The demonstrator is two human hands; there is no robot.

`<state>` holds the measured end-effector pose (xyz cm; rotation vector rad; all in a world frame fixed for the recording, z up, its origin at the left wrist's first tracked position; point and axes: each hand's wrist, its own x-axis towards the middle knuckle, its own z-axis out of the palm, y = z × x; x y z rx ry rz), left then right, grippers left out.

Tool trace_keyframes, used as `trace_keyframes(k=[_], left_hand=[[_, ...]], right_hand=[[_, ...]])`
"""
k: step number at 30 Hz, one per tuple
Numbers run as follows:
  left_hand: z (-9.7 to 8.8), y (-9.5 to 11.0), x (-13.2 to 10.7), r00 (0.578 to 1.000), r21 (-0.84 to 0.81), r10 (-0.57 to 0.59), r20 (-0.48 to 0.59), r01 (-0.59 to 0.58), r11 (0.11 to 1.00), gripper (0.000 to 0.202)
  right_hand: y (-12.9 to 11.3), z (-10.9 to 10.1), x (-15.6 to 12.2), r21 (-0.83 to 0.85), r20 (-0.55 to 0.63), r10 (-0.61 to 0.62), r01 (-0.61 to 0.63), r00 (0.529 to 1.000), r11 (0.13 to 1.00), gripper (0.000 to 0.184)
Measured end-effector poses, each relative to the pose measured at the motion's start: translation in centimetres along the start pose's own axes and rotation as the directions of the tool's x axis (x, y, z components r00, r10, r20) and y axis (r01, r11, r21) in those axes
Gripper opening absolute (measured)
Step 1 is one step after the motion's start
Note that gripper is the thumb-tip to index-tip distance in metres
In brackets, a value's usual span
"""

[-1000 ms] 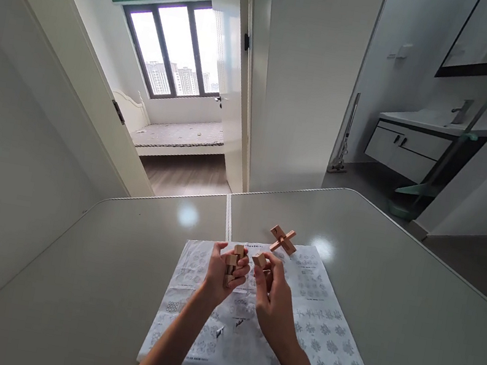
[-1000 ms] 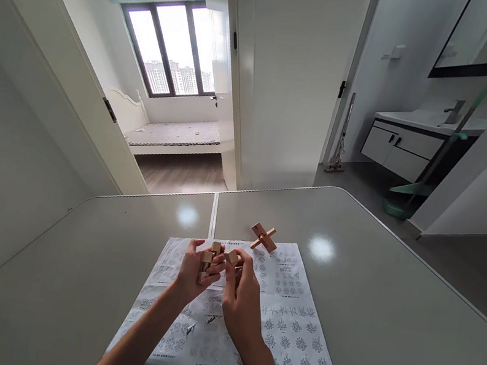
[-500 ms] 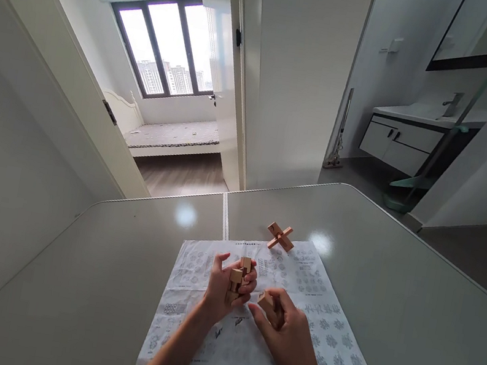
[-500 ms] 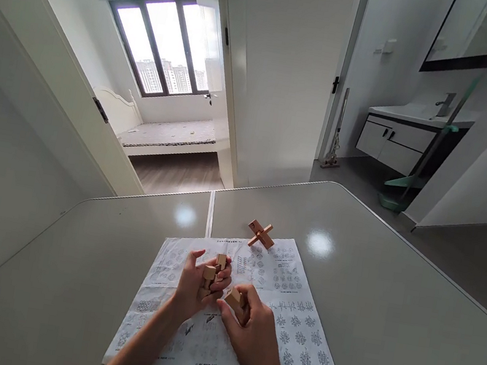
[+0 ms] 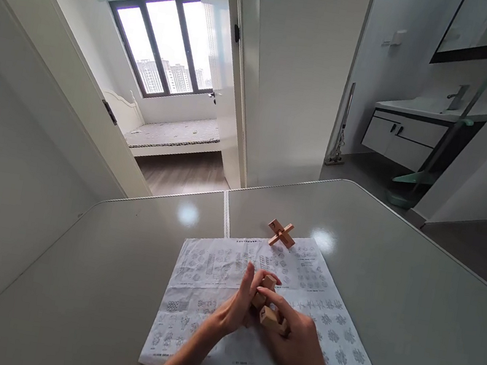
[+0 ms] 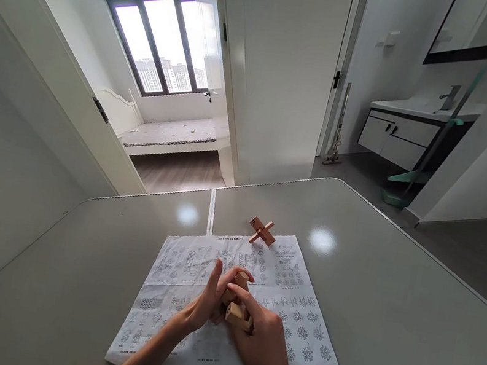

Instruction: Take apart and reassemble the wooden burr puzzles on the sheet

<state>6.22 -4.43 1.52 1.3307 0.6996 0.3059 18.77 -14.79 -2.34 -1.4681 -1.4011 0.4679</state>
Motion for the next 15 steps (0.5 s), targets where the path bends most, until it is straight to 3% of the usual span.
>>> trace_keyframes(k=[10, 15], left_hand=[[0.46, 0.35, 0.15, 0.999, 0.011, -0.050, 0.000, 0.050, 0.999, 0.099], [0.77, 0.14, 0.04, 1.000, -0.032, -0.019, -0.012, 0.018, 0.999, 0.095]], right_hand=[[-0.52, -0.49, 0.08, 0.025, 0.027, 0.042, -0.042, 0.999, 0.999, 0.034], [-0.10, -0.17, -0.08, -0.021, 0.004, 0.016, -0.016, 1.000, 1.000, 0.038]])
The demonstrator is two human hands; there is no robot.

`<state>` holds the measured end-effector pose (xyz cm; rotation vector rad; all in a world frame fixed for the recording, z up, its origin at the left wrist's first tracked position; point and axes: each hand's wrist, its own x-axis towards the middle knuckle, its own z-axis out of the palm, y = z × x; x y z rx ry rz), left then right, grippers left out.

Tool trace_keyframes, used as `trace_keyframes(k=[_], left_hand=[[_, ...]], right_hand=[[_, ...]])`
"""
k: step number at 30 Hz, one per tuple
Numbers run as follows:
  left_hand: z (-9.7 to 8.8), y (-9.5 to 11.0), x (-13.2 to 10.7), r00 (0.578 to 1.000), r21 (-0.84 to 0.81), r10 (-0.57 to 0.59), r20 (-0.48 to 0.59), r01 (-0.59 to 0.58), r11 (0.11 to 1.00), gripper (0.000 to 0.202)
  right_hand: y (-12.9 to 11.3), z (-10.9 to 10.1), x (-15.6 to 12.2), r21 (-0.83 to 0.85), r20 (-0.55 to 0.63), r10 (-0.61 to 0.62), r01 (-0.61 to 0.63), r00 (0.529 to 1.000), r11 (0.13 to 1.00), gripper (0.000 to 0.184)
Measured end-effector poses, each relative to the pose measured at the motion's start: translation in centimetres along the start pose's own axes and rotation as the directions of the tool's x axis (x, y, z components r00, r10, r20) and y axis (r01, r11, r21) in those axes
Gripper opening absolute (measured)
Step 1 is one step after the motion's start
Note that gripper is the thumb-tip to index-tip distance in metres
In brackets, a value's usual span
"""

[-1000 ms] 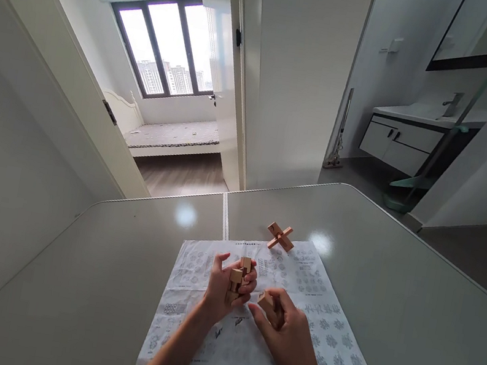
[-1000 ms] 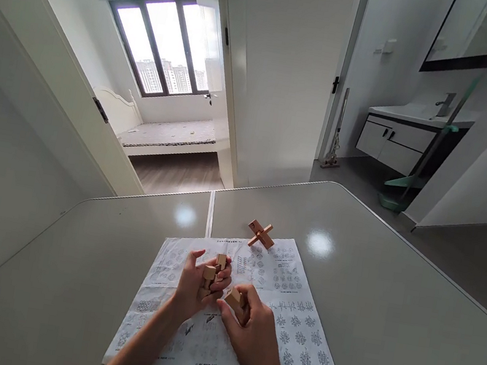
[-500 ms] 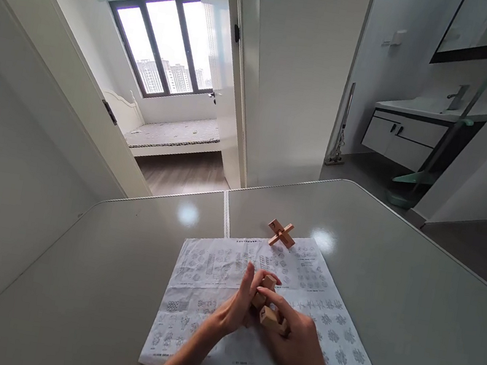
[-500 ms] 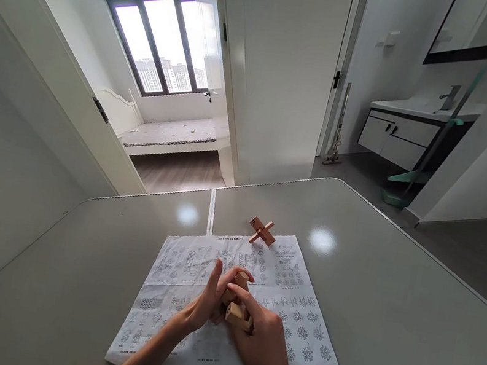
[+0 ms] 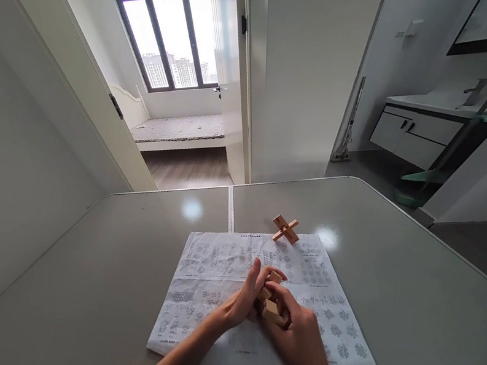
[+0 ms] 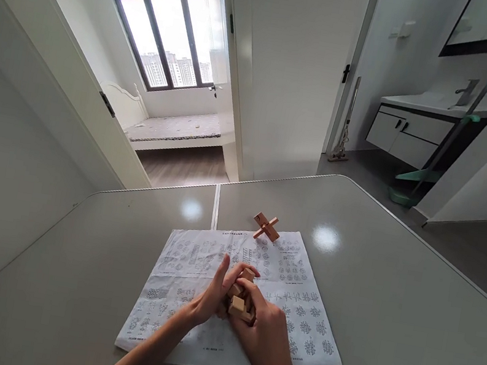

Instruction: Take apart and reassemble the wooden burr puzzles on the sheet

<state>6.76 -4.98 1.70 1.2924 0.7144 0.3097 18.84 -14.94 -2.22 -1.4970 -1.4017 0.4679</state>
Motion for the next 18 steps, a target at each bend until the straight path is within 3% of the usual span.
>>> trace_keyframes(k=[4, 9, 13, 18], left_hand=[[0.2, -0.3, 0.2, 0.999, -0.179, 0.032, -0.001, -0.032, 0.983, 0.091], [-0.1, -0.4, 0.8, 1.000, -0.471, 0.025, -0.005, -0.025, 0.882, 0.071], [-0.3, 0.1, 1.0, 1.000, -0.571, -0.014, 0.010, 0.017, 0.821, 0.055], [-0.3, 0.4, 1.0, 0.999, -0.619, -0.044, -0.021, 0.021, 0.785, 0.049]], right_hand=[[0.4, 0.3, -0.2, -0.063, -0.068, -0.060, 0.056, 0.996, 0.996, 0.038], [-0.2, -0.4, -0.3, 0.007, -0.172, 0.033, -0.032, 0.985, 0.999, 0.039], [-0.6, -0.9, 0.0, 0.060, -0.270, 0.112, -0.099, 0.956, 0.993, 0.044], [-0.7, -1.0, 0.3, 0.096, -0.255, 0.163, -0.143, 0.953, 0.985, 0.051]])
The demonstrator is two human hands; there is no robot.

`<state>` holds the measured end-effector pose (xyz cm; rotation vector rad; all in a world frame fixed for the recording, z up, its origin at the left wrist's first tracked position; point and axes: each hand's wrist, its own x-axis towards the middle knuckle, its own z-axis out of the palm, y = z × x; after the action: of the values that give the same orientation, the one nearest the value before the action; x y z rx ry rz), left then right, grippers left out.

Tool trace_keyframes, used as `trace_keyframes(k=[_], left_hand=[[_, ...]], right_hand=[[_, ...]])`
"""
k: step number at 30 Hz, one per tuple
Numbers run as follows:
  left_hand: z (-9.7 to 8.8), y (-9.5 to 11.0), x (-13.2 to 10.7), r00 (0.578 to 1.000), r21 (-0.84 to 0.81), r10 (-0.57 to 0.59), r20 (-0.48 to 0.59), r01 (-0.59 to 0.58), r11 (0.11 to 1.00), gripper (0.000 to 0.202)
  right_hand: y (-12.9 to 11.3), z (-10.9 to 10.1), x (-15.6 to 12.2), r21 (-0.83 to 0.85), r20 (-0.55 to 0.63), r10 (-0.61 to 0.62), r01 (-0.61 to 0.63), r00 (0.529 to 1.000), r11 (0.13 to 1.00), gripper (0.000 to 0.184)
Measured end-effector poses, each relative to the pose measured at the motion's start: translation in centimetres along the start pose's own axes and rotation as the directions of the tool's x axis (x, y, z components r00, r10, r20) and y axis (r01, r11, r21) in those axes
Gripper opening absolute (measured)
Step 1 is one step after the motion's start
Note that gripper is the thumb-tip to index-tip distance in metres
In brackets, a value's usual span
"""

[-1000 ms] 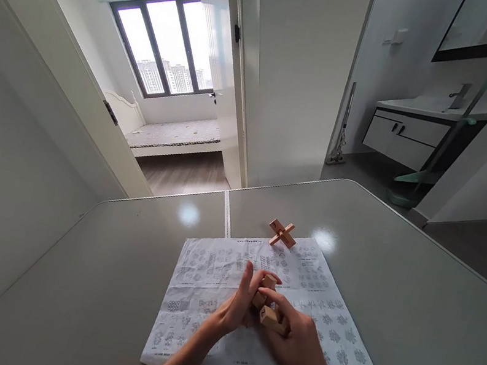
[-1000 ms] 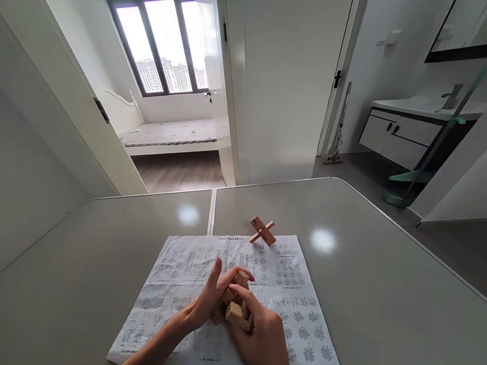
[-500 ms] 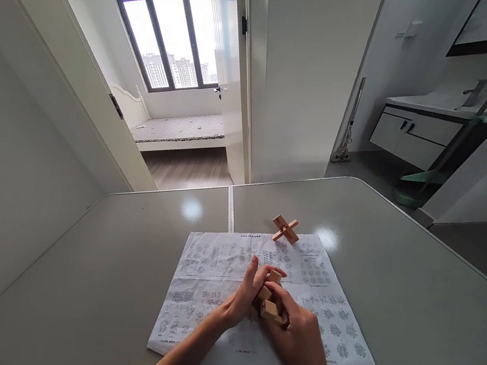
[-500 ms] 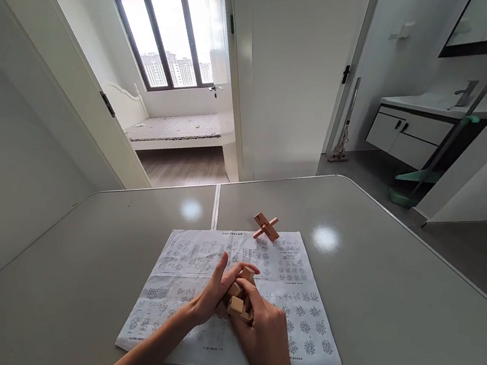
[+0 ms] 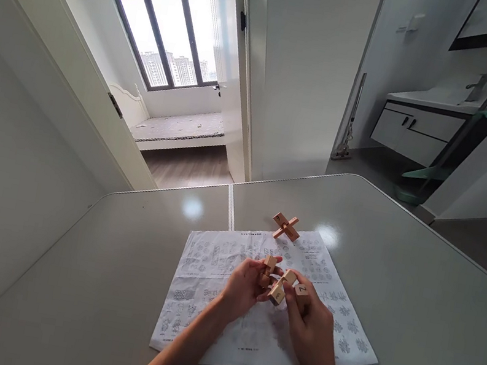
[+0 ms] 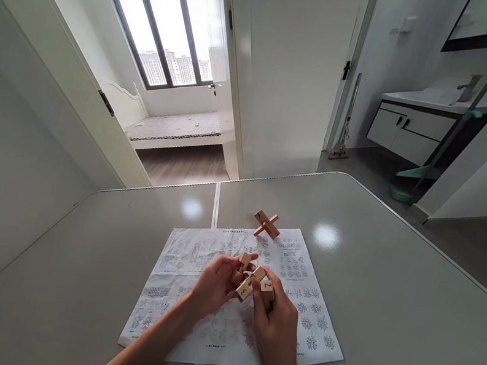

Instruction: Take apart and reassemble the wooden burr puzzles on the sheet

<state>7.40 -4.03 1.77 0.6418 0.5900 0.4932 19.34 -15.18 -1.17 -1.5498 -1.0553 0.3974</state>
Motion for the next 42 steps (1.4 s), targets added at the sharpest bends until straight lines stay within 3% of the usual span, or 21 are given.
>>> trace_keyframes(k=[4, 9, 12, 16, 24, 32, 42], left_hand=[[-0.2, -0.3, 0.2, 0.998, -0.003, 0.047, 0.036, -0.047, 0.999, 0.045], [-0.4, -0.9, 0.7, 0.983, 0.079, 0.141, 0.120, -0.151, 0.985, 0.026], [-0.8, -1.4, 0.6, 0.974, 0.077, 0.186, 0.127, -0.197, 0.977, 0.039], [-1.3, -1.5, 0.3, 0.978, 0.086, 0.162, 0.132, -0.174, 0.981, 0.064], [-1.4, -1.4, 0.5, 0.968, 0.139, 0.203, 0.149, -0.224, 0.965, 0.078], [-0.6, -1.6, 0.1, 0.954, 0.315, 0.212, 0.211, -0.272, 0.909, 0.069], [0.0, -1.4, -0.4, 0.958, 0.377, 0.179, 0.224, -0.254, 0.891, 0.069]], right_hand=[[-0.1, -0.1, 0.2, 0.049, 0.042, 0.055, -0.057, 0.998, 0.997, 0.052], [-0.2, -0.2, 0.8, 0.118, 0.033, 0.100, -0.104, 0.994, 0.988, 0.050], [-0.3, -0.3, 0.9, 0.143, 0.027, 0.134, -0.136, 0.991, 0.980, 0.052], [-0.1, -0.3, 0.8, 0.171, 0.043, 0.188, -0.192, 0.981, 0.966, 0.050], [0.7, 0.1, 0.6, 0.137, 0.011, 0.210, -0.209, 0.978, 0.968, 0.042], [1.0, 0.0, 0.8, 0.076, 0.016, 0.195, -0.195, 0.981, 0.978, 0.040], [1.5, 0.0, 0.8, 0.109, -0.012, 0.209, -0.206, 0.978, 0.972, 0.043]])
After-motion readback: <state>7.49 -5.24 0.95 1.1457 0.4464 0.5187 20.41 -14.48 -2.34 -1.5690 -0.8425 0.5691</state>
